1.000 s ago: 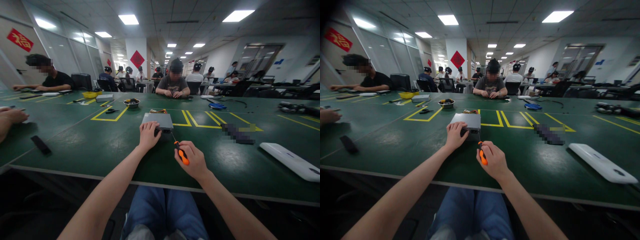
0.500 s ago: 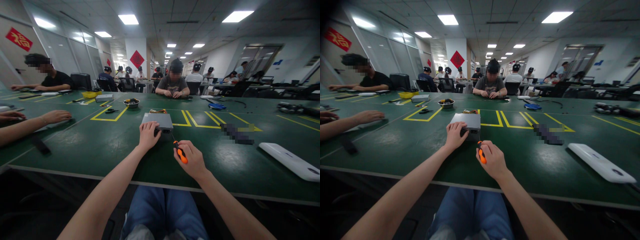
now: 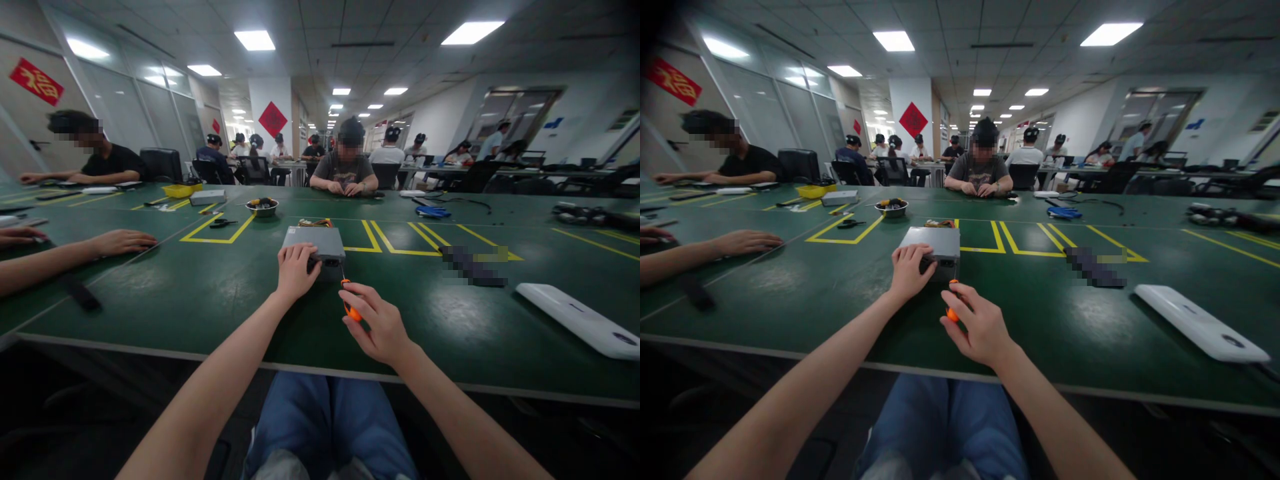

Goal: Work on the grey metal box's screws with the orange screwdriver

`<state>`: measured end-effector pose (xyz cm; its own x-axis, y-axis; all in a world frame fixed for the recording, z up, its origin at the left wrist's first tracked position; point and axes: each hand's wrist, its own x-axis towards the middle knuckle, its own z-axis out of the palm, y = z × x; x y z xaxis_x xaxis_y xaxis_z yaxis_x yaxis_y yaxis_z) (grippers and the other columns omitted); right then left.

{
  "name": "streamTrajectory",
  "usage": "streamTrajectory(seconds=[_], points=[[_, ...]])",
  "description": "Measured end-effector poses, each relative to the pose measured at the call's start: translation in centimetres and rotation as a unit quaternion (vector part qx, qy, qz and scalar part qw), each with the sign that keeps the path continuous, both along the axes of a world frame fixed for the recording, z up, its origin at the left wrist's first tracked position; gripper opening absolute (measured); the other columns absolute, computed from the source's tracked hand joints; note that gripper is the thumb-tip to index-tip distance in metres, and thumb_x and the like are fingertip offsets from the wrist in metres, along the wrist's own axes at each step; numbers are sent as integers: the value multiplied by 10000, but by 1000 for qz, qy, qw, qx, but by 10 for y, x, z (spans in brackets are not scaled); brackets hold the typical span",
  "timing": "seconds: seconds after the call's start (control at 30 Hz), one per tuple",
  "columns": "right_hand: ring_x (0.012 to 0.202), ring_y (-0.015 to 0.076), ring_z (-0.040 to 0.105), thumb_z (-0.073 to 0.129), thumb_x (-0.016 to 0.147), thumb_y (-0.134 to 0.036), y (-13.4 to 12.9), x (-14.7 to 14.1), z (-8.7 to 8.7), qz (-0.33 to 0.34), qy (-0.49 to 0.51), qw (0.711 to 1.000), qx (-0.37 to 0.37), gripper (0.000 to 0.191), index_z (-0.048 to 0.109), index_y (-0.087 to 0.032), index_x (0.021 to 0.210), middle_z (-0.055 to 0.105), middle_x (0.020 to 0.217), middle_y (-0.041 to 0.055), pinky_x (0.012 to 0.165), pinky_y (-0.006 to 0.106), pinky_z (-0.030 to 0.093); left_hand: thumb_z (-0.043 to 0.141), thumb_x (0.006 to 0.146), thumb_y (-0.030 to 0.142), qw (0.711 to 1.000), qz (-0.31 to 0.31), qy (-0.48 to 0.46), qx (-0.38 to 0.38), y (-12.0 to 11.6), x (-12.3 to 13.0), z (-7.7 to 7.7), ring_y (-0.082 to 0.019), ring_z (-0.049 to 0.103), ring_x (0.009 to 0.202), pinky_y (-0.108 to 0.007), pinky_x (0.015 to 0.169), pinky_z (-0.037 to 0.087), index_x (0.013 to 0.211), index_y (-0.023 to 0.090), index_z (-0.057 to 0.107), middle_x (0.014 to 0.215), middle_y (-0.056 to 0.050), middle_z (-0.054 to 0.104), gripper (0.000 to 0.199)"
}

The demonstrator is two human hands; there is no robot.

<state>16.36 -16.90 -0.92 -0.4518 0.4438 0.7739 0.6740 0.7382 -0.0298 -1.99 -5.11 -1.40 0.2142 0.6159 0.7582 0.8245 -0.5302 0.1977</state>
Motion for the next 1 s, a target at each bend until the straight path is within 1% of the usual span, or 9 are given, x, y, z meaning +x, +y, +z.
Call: streamTrajectory(seconds=[0.13, 0.3, 0.47, 0.57, 0.63, 0.7, 0.83, 0.93, 1.0], points=[[903, 210, 607, 593, 814, -319, 3, -1, -1, -8, 12, 999, 42, 332, 512, -185, 1107, 586, 1069, 123, 740, 337, 512, 544, 811, 311, 1000, 3, 1, -2, 1, 0, 0, -219, 486, 1114, -402, 975, 276, 1041, 249, 541, 1170, -34, 587, 239], [859, 180, 608, 599, 812, -290, 5, 0, -5, -14, 72, 997, 28, 221, 489, -187, 973, 577, 957, 94, 695, 292, 532, 544, 811, 311, 1000, 4, 3, -5, 1, 0, 0, -217, 481, 1119, -399, 975, 280, 1054, 250, 536, 1180, -32, 581, 251], [831, 167, 612, 545, 851, -333, -3, 2, -6, -33, -3, 999, 1, 277, 515, -194, 1089, 526, 1087, 127, 678, 281, 538, 538, 814, 314, 1000, -1, 2, -1, 0, -1, -1, -219, 482, 1116, -402, 974, 283, 1055, 249, 537, 1176, -34, 581, 250], [923, 190, 601, 471, 873, -296, -10, 0, -6, -17, -10, 999, -46, 314, 484, -171, 1161, 478, 1181, 157, 736, 314, 542, 540, 812, 316, 1000, 0, 2, -1, 1, 0, -1, -219, 482, 1116, -403, 973, 283, 1049, 251, 539, 1173, -34, 582, 245], [1006, 208, 575, 443, 874, -250, -12, -1, -6, -11, -8, 999, -53, 342, 454, -153, 1202, 469, 1202, 170, 770, 322, 537, 542, 811, 314, 1000, 0, 2, -1, 1, -1, -1, -216, 483, 1115, -402, 977, 278, 1049, 251, 537, 1177, -32, 581, 247], [1037, 221, 562, 472, 867, -242, -12, -2, -7, -15, -1, 999, -28, 347, 451, -148, 1200, 506, 1169, 167, 784, 328, 534, 541, 811, 311, 1000, 0, 5, -3, 1, -1, -1, -215, 481, 1120, -402, 983, 273, 1052, 251, 534, 1185, -32, 578, 249], [922, 223, 600, 606, 803, -305, -8, -3, -9, -44, 51, 997, 28, 313, 504, -174, 1068, 589, 1019, 124, 763, 365, 535, 534, 816, 313, 1000, 3, 8, -7, 0, -1, 0, -217, 476, 1129, -400, 983, 274, 1059, 252, 534, 1188, -36, 577, 250], [902, 199, 605, 581, 819, -255, -6, -2, -9, -39, 92, 994, 37, 247, 514, -197, 1049, 585, 999, 103, 745, 337, 540, 540, 814, 320, 1000, 3, 4, -4, -1, 0, 1, -211, 478, 1126, -394, 980, 275, 1057, 251, 532, 1180, -33, 580, 253], [902, 180, 605, 550, 841, -215, -7, -1, -8, -30, 79, 996, 39, 259, 517, -217, 1098, 567, 1037, 99, 745, 310, 542, 542, 813, 321, 1000, 3, 3, -4, -1, -1, 1, -210, 480, 1124, -393, 979, 275, 1053, 250, 533, 1178, -32, 582, 251]])
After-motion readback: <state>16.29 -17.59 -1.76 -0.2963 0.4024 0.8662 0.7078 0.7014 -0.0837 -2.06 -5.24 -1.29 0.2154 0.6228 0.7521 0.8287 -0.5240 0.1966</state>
